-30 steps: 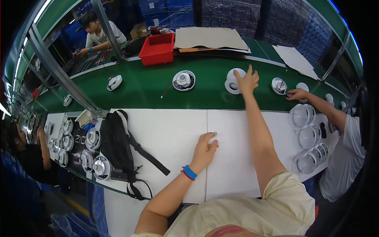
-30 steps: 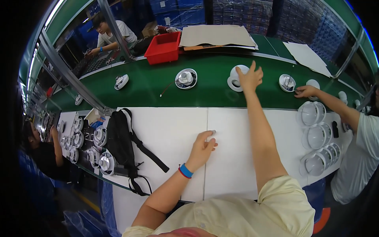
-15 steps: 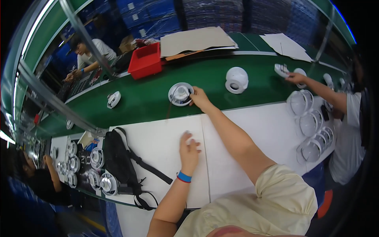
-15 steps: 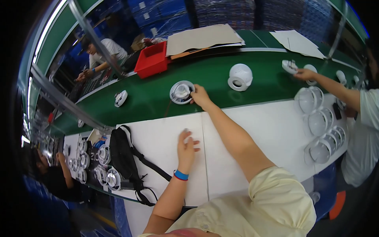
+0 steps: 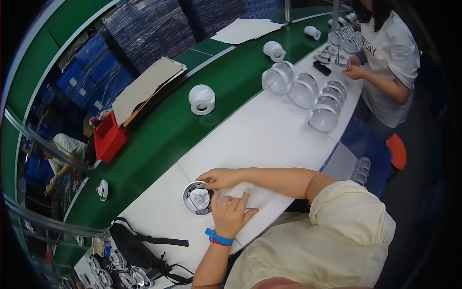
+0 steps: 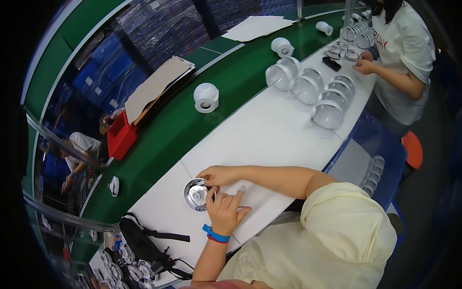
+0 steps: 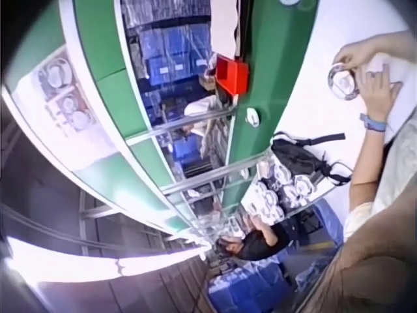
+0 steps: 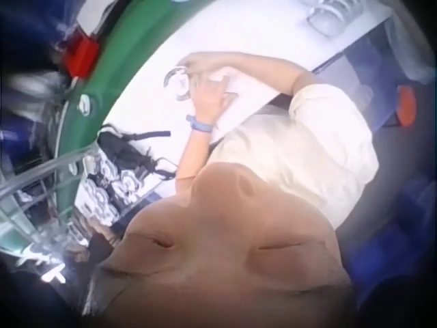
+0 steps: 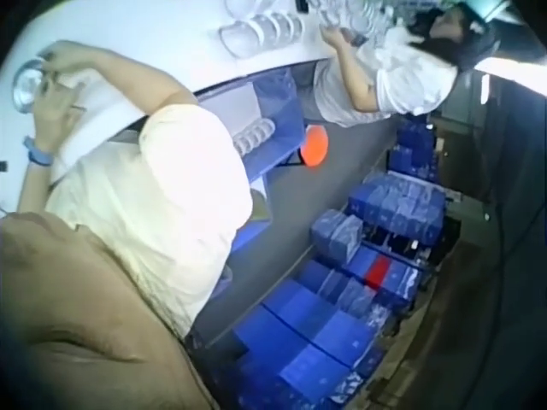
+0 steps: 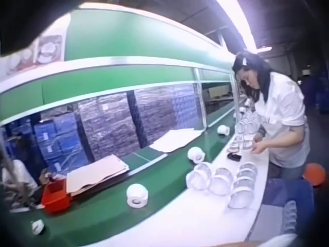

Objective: Assembling circular plastic covers onto metallic bases on a production line.

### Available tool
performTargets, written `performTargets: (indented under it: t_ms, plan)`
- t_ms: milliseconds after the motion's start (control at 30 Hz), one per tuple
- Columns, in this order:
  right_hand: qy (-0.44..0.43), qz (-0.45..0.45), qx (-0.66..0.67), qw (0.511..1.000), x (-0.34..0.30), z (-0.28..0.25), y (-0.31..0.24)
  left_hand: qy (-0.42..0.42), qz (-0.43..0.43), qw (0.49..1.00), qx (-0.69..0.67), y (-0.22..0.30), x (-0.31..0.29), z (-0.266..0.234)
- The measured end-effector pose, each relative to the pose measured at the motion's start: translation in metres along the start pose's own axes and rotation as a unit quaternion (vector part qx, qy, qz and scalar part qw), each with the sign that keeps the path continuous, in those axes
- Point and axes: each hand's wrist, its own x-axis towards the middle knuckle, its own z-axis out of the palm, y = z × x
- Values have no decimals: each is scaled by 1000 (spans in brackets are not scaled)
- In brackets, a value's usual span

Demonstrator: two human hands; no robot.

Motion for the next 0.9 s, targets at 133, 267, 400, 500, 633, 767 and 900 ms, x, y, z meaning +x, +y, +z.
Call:
performTargets:
  t_ms: [133, 267, 400, 500, 633, 767, 900]
  plan:
    - [217, -110, -436, 866, -80, -26, -40, -65, 10, 997, -48, 2, -8, 3]
    - [504, 7, -638, 582, -189, -88, -97, 5, -50, 998, -42, -3, -9, 0]
    - [527, 116, -664, 517, -288, -119, -102, 119, -108, 985, -65, -4, 5, 4]
    - [520, 90, -640, 559, -302, -128, -86, 211, -178, 956, -99, -6, 11, 4]
    - [559, 92, -588, 578, -278, -105, -93, 297, -311, 897, -102, -4, 20, -1]
    - [558, 44, -556, 615, -230, -58, -80, 339, -274, 895, -92, -15, 14, 9]
    - [479, -20, -388, 787, -218, -34, -72, 319, -220, 921, -37, -17, 14, 0]
